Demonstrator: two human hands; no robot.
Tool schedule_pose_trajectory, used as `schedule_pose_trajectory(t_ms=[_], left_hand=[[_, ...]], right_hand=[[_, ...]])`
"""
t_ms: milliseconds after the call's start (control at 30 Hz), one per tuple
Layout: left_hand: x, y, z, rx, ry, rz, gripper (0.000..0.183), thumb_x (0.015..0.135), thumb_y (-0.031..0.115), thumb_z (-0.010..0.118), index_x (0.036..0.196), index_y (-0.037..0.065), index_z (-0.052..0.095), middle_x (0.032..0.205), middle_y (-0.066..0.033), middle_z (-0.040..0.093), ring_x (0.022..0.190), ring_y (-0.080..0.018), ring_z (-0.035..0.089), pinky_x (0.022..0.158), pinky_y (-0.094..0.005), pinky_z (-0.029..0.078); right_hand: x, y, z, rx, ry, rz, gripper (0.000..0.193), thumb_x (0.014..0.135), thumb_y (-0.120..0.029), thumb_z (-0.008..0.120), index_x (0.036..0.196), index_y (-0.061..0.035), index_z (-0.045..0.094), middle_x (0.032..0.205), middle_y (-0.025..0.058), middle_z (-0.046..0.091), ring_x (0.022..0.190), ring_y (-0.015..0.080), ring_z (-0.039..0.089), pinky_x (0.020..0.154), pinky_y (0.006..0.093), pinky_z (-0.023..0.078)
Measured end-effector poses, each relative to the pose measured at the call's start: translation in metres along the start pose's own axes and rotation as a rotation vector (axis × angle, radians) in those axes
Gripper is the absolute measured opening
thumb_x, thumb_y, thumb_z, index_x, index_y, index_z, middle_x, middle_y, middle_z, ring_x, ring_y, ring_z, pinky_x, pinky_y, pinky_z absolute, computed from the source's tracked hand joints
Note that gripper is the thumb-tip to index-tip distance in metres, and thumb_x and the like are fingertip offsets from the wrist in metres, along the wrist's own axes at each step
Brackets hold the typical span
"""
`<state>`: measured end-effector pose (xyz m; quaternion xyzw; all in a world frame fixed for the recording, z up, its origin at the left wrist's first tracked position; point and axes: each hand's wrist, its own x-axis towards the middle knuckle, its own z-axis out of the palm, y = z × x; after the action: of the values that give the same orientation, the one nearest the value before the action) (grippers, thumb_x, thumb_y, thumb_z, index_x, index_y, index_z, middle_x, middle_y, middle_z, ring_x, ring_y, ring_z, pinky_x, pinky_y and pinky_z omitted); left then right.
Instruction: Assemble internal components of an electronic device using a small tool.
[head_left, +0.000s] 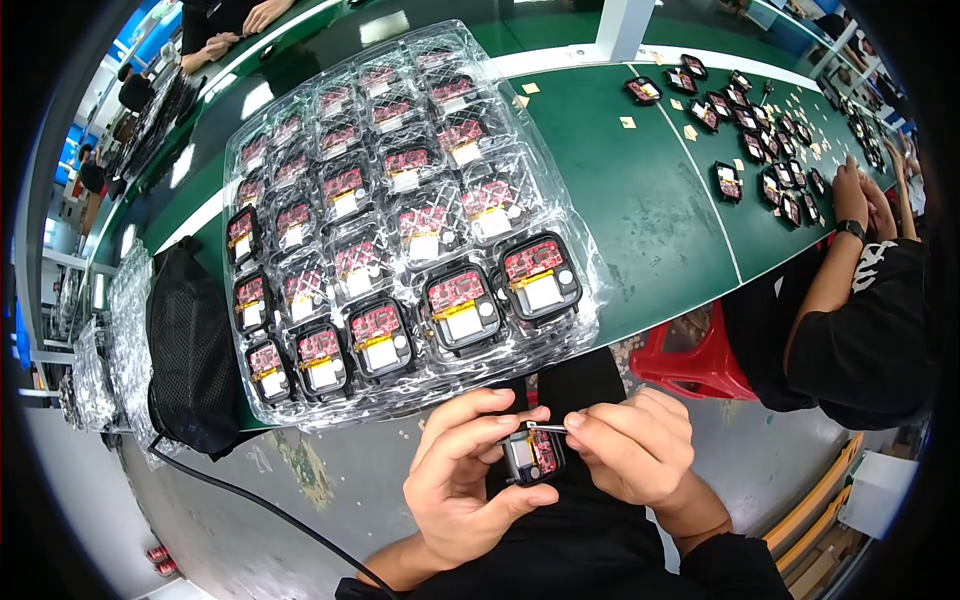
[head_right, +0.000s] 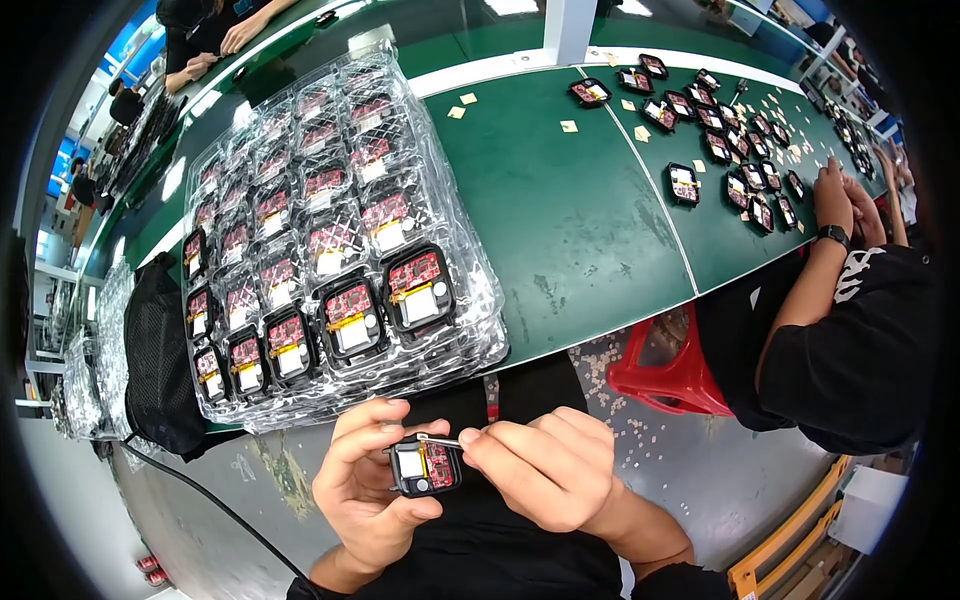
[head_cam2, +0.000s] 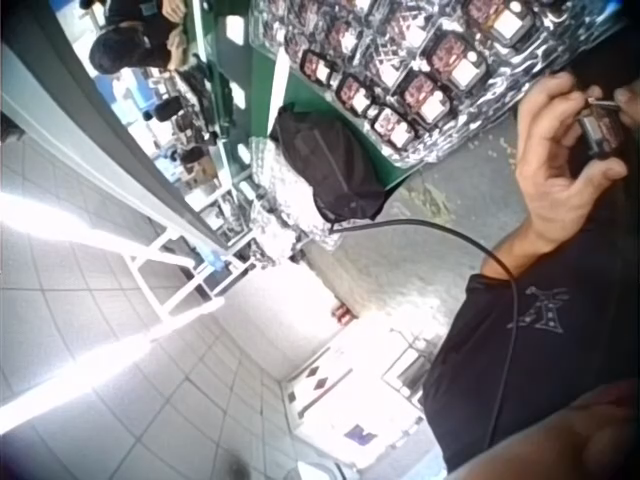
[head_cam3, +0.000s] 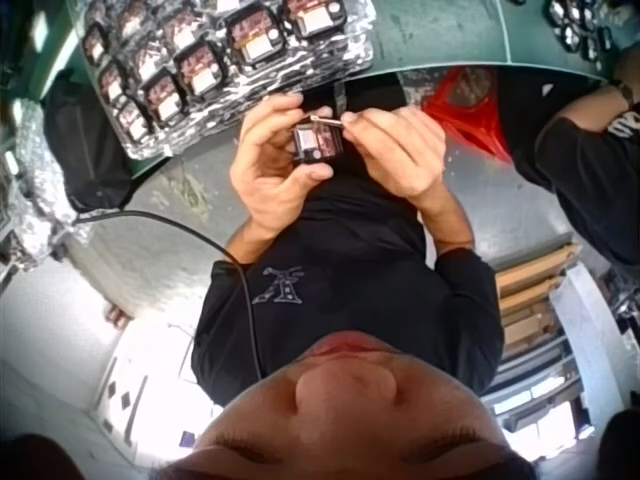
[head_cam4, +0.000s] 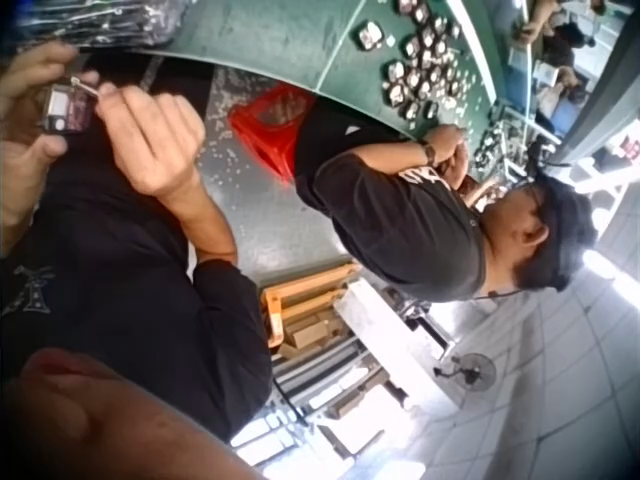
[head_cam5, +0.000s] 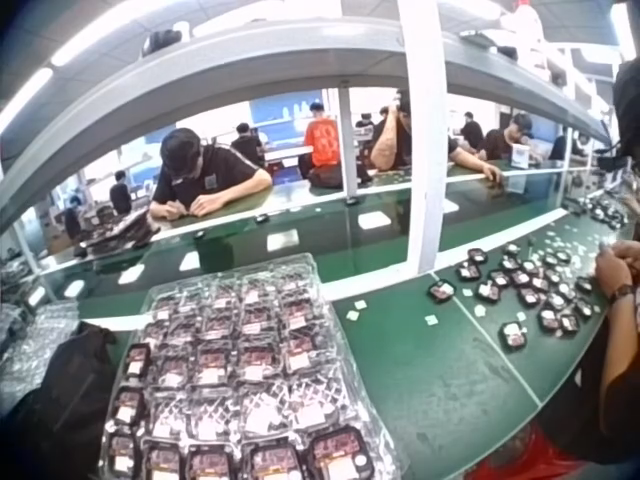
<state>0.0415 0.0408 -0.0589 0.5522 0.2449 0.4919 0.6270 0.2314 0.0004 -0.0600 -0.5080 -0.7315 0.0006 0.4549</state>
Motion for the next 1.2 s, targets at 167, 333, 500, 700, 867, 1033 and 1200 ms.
schedule_pose_trajectory(t_ms=[167, 333, 500, 700, 867, 1033, 1200], left_hand=[[-0.002, 0.001, -0.002, -0.004, 0.024, -0.019, 0.064, 0.076, 0.004, 0.087, 0.129, -0.009, 0.053, 0.137, -0.0222, 0.043, 0.121, -0.0398, 0.061, 0.1, -0.0439, 0.057], [-0.004, 0.003, -0.005, -0.011, 0.026, -0.027, 0.064, 0.076, 0.003, 0.086, 0.129, -0.009, 0.053, 0.138, -0.022, 0.043, 0.121, -0.0392, 0.061, 0.1, -0.0434, 0.057], [-0.006, 0.004, -0.004, -0.039, 0.012, -0.054, 0.062, 0.077, 0.003, 0.085, 0.129, -0.009, 0.053, 0.139, -0.0212, 0.042, 0.121, -0.0373, 0.061, 0.1, -0.0414, 0.057], [-0.007, 0.007, -0.005, -0.017, 0.03, -0.087, 0.06, 0.078, 0.002, 0.084, 0.128, -0.01, 0.054, 0.139, -0.0208, 0.043, 0.122, -0.0362, 0.061, 0.098, -0.0403, 0.057], [-0.008, 0.008, -0.004, -0.073, 0.061, -0.104, 0.059, 0.078, 0.001, 0.084, 0.129, -0.011, 0.054, 0.138, -0.0209, 0.045, 0.122, -0.0368, 0.061, 0.1, -0.0413, 0.057], [-0.006, 0.013, -0.008, -0.085, 0.04, -0.128, 0.06, 0.078, 0.002, 0.084, 0.129, -0.012, 0.056, 0.138, -0.0211, 0.046, 0.122, -0.0326, 0.06, 0.101, -0.0404, 0.056], [-0.002, 0.019, -0.012, -0.046, 0.032, -0.179, 0.059, 0.079, 0.003, 0.084, 0.129, -0.012, 0.057, 0.137, -0.0209, 0.047, 0.121, -0.028, 0.059, 0.101, -0.039, 0.056]], right_hand=[[0.003, 0.0, 0.001, 0.113, -0.007, 0.083, 0.026, 0.072, -0.007, 0.085, 0.094, -0.0029, 0.073, 0.082, 0.0045, 0.068, 0.055, 0.0144, 0.058, 0.047, 0.027, 0.04], [0.008, -0.001, 0.003, 0.192, -0.042, 0.142, 0.024, 0.07, -0.006, 0.086, 0.091, -0.0026, 0.074, 0.08, 0.0066, 0.069, 0.057, 0.0172, 0.062, 0.049, 0.0274, 0.045], [0.005, -0.002, 0.006, 0.226, -0.04, 0.161, 0.024, 0.069, -0.006, 0.086, 0.09, -0.0024, 0.073, 0.08, 0.0071, 0.07, 0.057, 0.0176, 0.062, 0.05, 0.0278, 0.046], [0.003, 0.001, 0.006, 0.064, -0.036, 0.037, 0.021, 0.074, -0.008, 0.083, 0.092, -0.0032, 0.074, 0.079, 0.0052, 0.068, 0.054, 0.0141, 0.057, 0.047, 0.0268, 0.038], [-0.003, 0.0, 0.012, -0.076, 0.015, -0.074, 0.019, 0.075, -0.008, 0.08, 0.092, -0.0031, 0.074, 0.079, 0.0027, 0.067, 0.052, 0.0108, 0.051, 0.047, 0.0255, 0.033], [0.0, 0.005, 0.006, -0.139, 0.034, -0.205, 0.021, 0.074, -0.008, 0.078, 0.094, -0.0032, 0.074, 0.079, 0.0016, 0.067, 0.054, 0.0094, 0.05, 0.048, 0.0241, 0.032], [0.003, 0.003, 0.005, -0.183, 0.029, -0.217, 0.022, 0.074, -0.008, 0.077, 0.095, -0.0037, 0.074, 0.081, 0.0015, 0.067, 0.055, 0.0093, 0.051, 0.049, 0.0239, 0.032]])
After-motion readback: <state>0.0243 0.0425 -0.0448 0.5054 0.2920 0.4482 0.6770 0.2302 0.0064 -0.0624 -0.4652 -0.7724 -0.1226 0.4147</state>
